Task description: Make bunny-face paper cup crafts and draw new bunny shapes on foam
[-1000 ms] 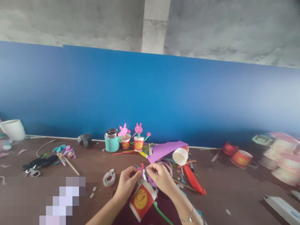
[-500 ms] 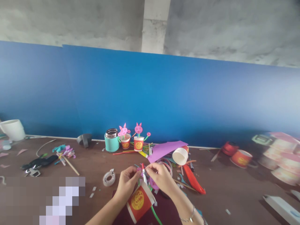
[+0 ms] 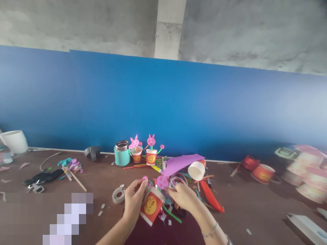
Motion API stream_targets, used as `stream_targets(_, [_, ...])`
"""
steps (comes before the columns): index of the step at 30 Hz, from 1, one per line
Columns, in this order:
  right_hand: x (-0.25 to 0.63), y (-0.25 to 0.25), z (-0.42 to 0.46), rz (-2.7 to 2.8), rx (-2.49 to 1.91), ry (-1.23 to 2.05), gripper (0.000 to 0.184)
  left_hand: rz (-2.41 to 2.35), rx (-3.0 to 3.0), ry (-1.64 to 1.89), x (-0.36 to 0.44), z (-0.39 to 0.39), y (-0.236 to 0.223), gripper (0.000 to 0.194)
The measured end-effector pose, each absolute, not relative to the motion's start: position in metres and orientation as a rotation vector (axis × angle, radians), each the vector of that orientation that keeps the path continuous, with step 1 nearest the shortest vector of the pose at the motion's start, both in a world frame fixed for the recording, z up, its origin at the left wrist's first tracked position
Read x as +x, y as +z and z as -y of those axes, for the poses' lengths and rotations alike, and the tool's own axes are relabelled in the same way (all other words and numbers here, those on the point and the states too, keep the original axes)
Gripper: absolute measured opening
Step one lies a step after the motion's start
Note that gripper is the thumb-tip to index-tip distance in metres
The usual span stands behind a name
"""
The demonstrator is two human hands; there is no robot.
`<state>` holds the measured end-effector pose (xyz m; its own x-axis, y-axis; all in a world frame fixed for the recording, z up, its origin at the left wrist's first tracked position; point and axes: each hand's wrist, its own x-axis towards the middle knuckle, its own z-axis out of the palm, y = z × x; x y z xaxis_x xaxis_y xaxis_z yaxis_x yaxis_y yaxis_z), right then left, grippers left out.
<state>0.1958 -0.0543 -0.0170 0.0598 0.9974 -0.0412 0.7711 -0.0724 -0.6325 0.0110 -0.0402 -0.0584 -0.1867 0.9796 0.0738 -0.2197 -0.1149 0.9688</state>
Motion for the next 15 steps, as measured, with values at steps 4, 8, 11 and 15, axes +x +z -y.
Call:
stream_targets(4, [0.187,-0.032,0.045,1.627,-1.634,0.888,0.044,-1.066,0.839,1.541,0.010,0.038,-0.062,0.044])
stream_targets(8, [0.176,-0.040,0.036,1.519,-1.509,0.908,0.037,-0.983,0.845,1.543,0.010,0.038,-0.057,0.037])
stream_targets(11, [0.173,-0.038,0.036,1.497,-1.391,0.909,0.034,-0.946,0.881,1.408,0.011,0.040,-0.050,0.032])
stream_targets(15, [0.173,-0.031,0.040,1.557,-1.334,0.909,0.027,-0.906,0.899,1.243,0.013,0.041,-0.040,0.032])
